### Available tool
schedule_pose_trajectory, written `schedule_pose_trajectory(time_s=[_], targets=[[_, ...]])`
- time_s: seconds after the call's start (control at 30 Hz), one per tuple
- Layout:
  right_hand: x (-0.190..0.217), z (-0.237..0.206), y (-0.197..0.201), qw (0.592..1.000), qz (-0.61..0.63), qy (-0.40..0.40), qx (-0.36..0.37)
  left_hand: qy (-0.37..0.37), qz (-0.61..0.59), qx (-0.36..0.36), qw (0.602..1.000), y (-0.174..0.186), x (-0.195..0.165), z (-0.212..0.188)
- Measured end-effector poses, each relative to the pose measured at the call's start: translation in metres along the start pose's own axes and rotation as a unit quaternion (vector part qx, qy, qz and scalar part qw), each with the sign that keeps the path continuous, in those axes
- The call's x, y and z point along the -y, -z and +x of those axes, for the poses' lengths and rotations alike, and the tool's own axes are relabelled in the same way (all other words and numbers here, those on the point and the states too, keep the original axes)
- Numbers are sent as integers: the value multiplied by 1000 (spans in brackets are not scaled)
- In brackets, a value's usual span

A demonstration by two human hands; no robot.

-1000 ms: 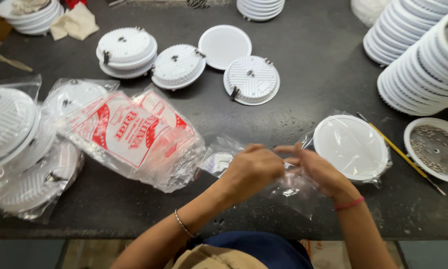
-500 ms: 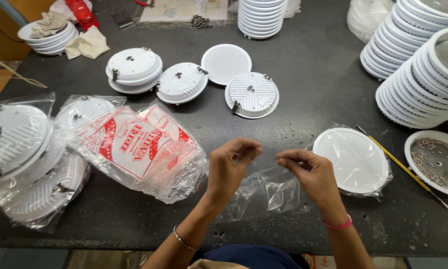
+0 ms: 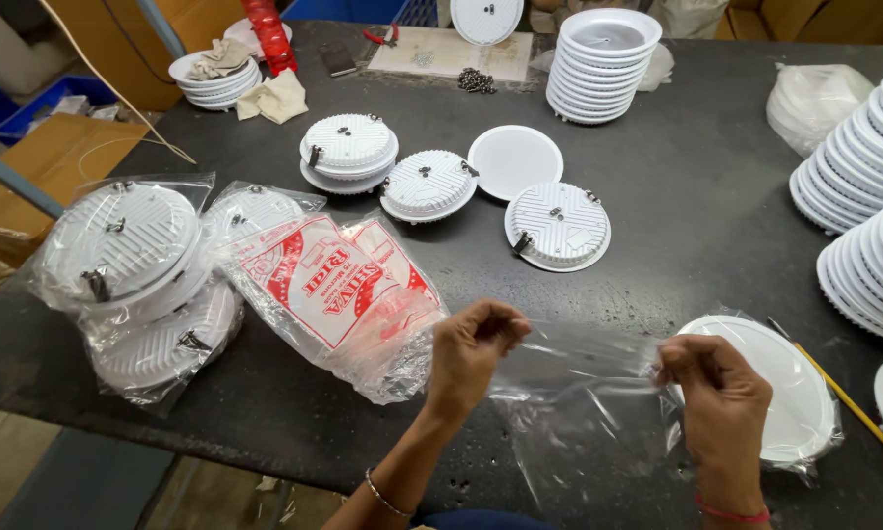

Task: The person places round LED panel light fixtures one at a time into clear plastic bags, wraps the plastic around each unit, and sets the bagged fixtures on the workbench with other packaged units. They occasionally reposition the printed plastic sheet and reach for the next unpackaged fixture.

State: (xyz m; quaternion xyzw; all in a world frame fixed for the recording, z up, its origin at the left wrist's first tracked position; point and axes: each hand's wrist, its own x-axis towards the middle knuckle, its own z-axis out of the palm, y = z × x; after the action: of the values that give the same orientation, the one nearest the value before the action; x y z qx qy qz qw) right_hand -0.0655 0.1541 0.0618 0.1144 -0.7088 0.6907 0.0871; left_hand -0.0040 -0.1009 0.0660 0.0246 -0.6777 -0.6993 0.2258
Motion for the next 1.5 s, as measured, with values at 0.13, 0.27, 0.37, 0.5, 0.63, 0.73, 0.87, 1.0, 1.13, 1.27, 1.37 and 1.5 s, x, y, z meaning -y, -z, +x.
schedule_pose_trajectory(time_s=[0.13,0.27,0.37,0.5,0.63,0.73,0.87,1.0,1.13,1.27,1.37,1.5], targets=[[-18,-4,-6,998,3,-62,-6,43,48,-6,998,-6,1,-11],[-18,-5,-8,995,49,-79,25,64,-4,18,998,2,3,-8],[-12,-8,-6,990,63,-125,31,84,-46,50,994,12,5,-4],[-14,-8,0,987,88,-119,66,133,-42,93,986,20,4,1],[-31,-2,18,990,11,-114,82,157,28,148,976,30,-4,2],[-45,8,39,983,-13,-113,147,161,53,208,963,41,-11,6],[-46,16,53,966,16,-118,231,144,69,314,936,56,-20,10],[-18,19,43,960,-67,-159,223,155,85,342,923,60,-34,13],[22,18,25,879,-391,-150,229,121,329,289,891,44,-57,10],[44,11,11,863,-424,-1,276,22,480,271,834,29,-77,2],[49,3,0,841,-481,92,231,-49,511,281,811,26,-85,-11],[57,-5,-1,799,-532,251,126,-203,563,205,774,13,-85,-20]])
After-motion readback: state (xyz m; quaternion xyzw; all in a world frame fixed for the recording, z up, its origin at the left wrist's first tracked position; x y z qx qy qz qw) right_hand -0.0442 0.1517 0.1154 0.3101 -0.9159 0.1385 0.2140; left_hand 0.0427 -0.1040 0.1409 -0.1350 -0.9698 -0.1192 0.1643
